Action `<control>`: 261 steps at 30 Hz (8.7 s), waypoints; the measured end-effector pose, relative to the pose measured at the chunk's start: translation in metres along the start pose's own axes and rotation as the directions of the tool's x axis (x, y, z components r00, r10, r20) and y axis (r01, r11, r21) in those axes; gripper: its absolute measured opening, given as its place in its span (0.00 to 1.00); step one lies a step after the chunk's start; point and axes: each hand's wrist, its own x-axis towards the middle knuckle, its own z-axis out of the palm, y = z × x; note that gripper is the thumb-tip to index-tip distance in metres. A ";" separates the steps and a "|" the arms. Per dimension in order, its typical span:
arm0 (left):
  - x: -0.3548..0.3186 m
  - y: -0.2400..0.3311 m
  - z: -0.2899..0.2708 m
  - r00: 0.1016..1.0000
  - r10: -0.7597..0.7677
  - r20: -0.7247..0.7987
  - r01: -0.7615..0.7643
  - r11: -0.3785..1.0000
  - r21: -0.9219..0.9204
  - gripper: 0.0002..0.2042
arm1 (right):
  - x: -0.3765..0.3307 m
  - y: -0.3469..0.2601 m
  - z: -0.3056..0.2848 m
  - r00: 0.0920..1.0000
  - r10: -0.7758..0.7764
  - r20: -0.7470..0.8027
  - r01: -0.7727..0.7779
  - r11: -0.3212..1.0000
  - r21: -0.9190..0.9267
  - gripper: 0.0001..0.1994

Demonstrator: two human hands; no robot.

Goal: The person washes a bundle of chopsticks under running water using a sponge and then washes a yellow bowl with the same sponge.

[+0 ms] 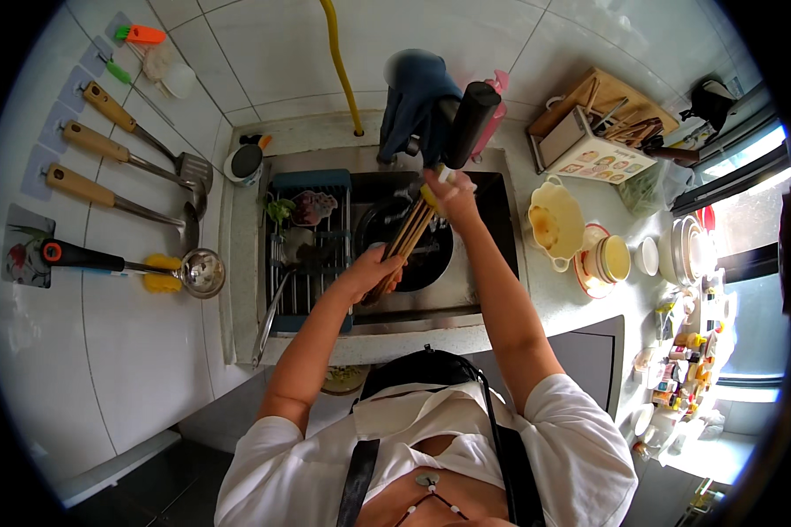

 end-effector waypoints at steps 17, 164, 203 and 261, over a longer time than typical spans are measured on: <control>0.003 0.002 -0.007 0.985 -0.084 0.150 0.101 0.989 -0.105 0.12 | -0.003 -0.002 -0.001 0.966 0.226 0.128 -0.258 0.886 0.384 0.11; 0.090 -0.005 0.046 0.700 0.191 -0.688 -0.700 0.378 -0.606 0.10 | -0.081 -0.005 -0.017 0.799 0.395 0.454 -0.580 0.707 0.404 0.17; 0.068 0.053 0.005 0.595 0.473 -0.649 -0.802 0.311 -0.510 0.13 | -0.045 0.062 -0.005 0.787 0.471 0.399 -0.537 0.203 0.819 0.10; 0.135 0.070 0.074 0.899 0.119 -0.421 -0.437 0.280 -0.855 0.21 | -0.097 0.062 -0.085 0.803 0.194 -0.564 -0.237 0.972 -0.003 0.14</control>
